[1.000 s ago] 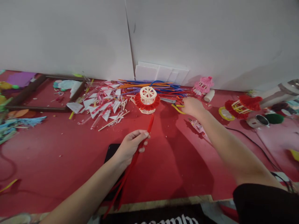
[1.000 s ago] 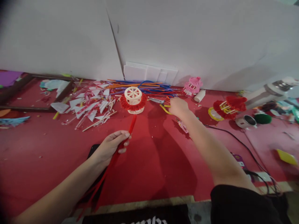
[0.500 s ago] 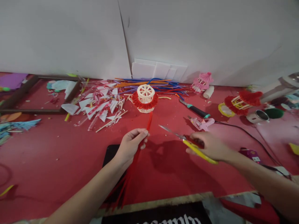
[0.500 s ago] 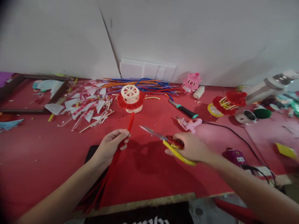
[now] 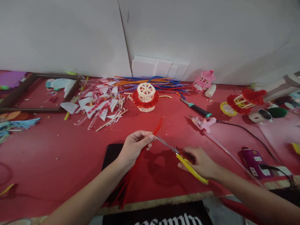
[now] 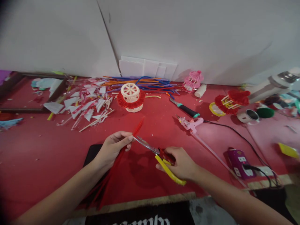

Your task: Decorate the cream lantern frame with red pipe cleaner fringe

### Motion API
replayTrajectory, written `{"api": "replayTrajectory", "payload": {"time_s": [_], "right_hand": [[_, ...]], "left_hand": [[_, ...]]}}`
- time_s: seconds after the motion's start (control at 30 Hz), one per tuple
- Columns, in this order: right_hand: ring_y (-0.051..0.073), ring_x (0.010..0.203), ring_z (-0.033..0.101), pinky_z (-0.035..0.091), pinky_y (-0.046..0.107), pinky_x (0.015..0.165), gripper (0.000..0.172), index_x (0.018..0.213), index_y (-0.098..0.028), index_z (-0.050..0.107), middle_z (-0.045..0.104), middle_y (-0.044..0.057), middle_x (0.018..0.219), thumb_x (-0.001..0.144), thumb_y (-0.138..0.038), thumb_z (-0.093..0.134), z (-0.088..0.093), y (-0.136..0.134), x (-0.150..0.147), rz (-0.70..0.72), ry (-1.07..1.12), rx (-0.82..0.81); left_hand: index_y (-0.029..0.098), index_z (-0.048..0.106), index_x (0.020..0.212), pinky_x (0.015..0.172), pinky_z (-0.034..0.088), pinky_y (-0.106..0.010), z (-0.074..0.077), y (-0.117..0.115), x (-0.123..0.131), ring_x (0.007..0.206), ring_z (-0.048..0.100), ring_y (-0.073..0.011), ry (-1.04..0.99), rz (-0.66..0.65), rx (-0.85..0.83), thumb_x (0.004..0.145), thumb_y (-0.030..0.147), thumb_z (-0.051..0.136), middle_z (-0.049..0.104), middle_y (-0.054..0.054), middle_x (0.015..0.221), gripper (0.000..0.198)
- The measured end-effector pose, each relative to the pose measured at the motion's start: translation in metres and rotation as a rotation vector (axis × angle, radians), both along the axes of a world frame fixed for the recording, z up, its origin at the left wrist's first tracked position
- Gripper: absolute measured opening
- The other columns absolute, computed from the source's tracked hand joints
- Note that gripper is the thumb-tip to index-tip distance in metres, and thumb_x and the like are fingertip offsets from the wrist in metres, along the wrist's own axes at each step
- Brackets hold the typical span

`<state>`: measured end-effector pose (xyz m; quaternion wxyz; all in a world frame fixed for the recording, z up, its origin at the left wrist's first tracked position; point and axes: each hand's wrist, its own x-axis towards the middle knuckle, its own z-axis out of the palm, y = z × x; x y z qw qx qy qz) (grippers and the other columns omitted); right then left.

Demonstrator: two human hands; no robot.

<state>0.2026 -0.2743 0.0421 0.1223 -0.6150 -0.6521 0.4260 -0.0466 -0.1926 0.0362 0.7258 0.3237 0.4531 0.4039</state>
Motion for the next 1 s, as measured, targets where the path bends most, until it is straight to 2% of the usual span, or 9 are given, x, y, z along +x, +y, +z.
{"api": "replayTrajectory", "payload": {"time_s": [0.13,0.23,0.57,0.77,1.0], "right_hand": [[0.011,0.06,0.034,0.026,0.026,0.055,0.051,0.065,-0.021,0.047,0.041,-0.005,0.064,0.078,-0.067,0.066,0.0,0.002,-0.003,0.007,0.015,-0.023],[0.011,0.061,0.032,0.025,0.025,0.056,0.051,0.065,-0.021,0.046,0.038,-0.005,0.065,0.077,-0.066,0.067,-0.002,0.001,-0.002,-0.009,0.036,-0.082],[0.01,0.062,0.031,0.022,0.024,0.054,0.055,0.066,-0.02,0.046,0.035,-0.006,0.064,0.077,-0.069,0.067,-0.008,-0.005,0.004,-0.016,0.028,-0.142],[0.009,0.061,0.032,0.023,0.023,0.054,0.054,0.069,-0.02,0.047,0.04,-0.006,0.065,0.081,-0.069,0.065,-0.004,-0.007,0.007,0.068,0.008,-0.155],[0.009,0.058,0.033,0.025,0.024,0.053,0.057,0.069,-0.019,0.05,0.047,-0.004,0.064,0.086,-0.073,0.056,-0.008,-0.013,0.003,0.08,-0.085,-0.124]], "left_hand": [[0.017,0.054,0.069,0.045,0.044,-0.016,0.003,0.0,-0.001,0.046,0.055,-0.0054,-0.007,-0.014,0.013,0.055,0.04,0.097,0.062,0.007,0.053,0.051],[0.018,0.05,0.069,0.046,0.047,-0.014,0.001,-0.001,-0.003,0.048,0.059,-0.0056,0.0,-0.031,0.028,0.056,0.042,0.098,0.063,0.007,0.053,0.056],[0.016,0.052,0.073,0.05,0.052,-0.013,0.001,0.0,-0.004,0.052,0.063,-0.0051,0.043,-0.121,0.085,0.061,0.043,0.095,0.066,0.006,0.059,0.052],[0.017,0.048,0.072,0.049,0.053,-0.015,0.002,-0.001,-0.004,0.052,0.067,-0.0082,0.093,-0.172,0.055,0.06,0.042,0.095,0.069,0.005,0.062,0.054],[0.019,0.047,0.075,0.052,0.055,-0.017,-0.003,-0.006,0.001,0.056,0.068,-0.0086,0.175,-0.174,0.015,0.063,0.041,0.089,0.069,0.005,0.067,0.05]]}}
